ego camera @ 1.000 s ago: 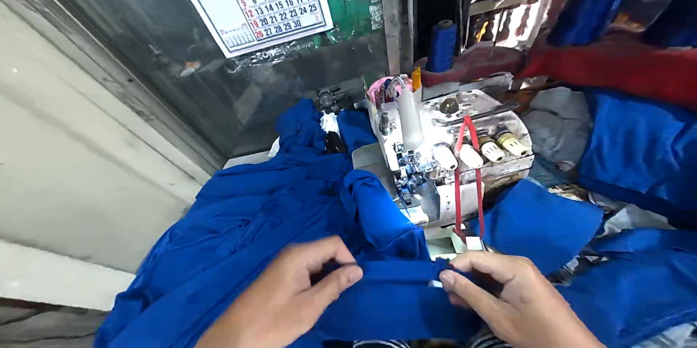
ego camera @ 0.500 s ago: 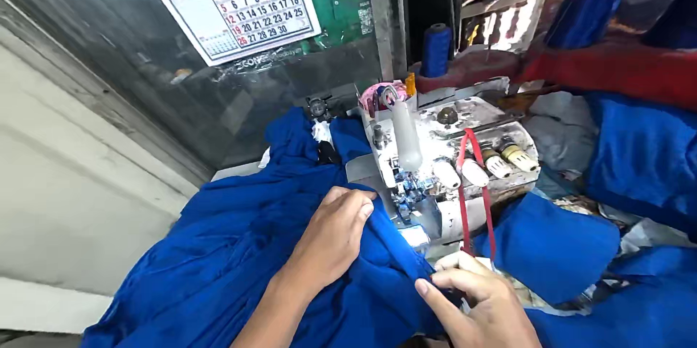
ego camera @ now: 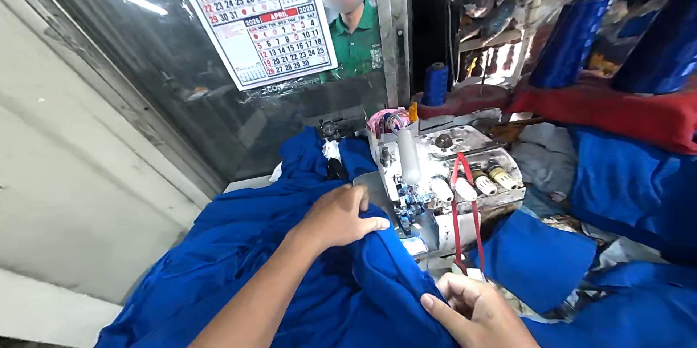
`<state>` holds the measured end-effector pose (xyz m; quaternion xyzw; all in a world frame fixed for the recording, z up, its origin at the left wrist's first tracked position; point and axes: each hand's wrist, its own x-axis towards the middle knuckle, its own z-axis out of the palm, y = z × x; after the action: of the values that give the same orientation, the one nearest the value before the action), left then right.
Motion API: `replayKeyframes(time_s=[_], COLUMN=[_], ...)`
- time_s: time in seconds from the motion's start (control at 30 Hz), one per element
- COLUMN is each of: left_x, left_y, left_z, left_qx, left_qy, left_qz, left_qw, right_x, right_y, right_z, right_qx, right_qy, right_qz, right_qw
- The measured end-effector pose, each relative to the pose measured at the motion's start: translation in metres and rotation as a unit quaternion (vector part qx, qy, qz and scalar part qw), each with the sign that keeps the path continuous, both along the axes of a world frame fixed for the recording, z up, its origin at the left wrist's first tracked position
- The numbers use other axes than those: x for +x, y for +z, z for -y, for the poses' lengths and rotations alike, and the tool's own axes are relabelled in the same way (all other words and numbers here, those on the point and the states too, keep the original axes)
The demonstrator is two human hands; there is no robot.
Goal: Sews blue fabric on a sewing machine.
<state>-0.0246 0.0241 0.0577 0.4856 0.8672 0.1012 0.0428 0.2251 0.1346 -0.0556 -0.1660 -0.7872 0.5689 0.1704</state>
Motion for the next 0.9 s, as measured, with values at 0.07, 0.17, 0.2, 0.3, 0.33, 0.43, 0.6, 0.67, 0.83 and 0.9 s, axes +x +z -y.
replayKeyframes(time_s=[0.07, 0.17, 0.2, 0.3, 0.33, 0.43, 0.6, 0.67, 0.83, 0.9], left_x=[0.004, 0.015, 0.014, 0.018, 0.027, 0.079, 0.096, 0.117, 0.177, 0.161], left_y=[-0.007, -0.026, -0.024, -0.017, -0.015, -0.044, -0.074, -0.068, -0.082, -0.084], left_z=[-0.01, -0.031, -0.034, -0.013, 0.001, 0.031, 0.031, 0.045, 0.073, 0.064], left_qx=[-0.041, -0.017, -0.005, 0.073, 0.13, 0.278, 0.148, 0.101, 0.061, 0.165], left_qy=[0.07, 0.107, 0.101, 0.037, 0.007, -0.044, -0.094, -0.123, -0.063, 0.025], left_qz=[-0.085, -0.18, -0.193, -0.195, -0.186, -0.148, -0.194, -0.164, 0.025, 0.089], left_qw=[0.993, 0.978, 0.976, 0.977, 0.974, 0.948, 0.965, 0.974, 0.996, 0.982], right_x=[-0.002, -0.013, -0.015, -0.008, -0.007, -0.01, -0.014, -0.011, -0.026, -0.025], right_y=[-0.003, -0.009, -0.007, 0.001, 0.001, -0.004, -0.006, -0.003, -0.008, -0.01], right_z=[-0.001, -0.002, -0.001, 0.003, 0.003, 0.001, 0.0, 0.0, 0.002, 0.004], right_qx=[-0.038, -0.075, -0.086, -0.127, -0.145, -0.194, -0.197, -0.172, -0.156, -0.165], right_qy=[-0.026, -0.086, -0.079, -0.037, -0.027, -0.005, -0.006, -0.008, -0.019, -0.036], right_qz=[-0.035, -0.072, -0.078, -0.075, -0.076, -0.082, -0.096, -0.086, -0.081, -0.082], right_qw=[0.998, 0.991, 0.99, 0.988, 0.986, 0.978, 0.976, 0.981, 0.984, 0.982])
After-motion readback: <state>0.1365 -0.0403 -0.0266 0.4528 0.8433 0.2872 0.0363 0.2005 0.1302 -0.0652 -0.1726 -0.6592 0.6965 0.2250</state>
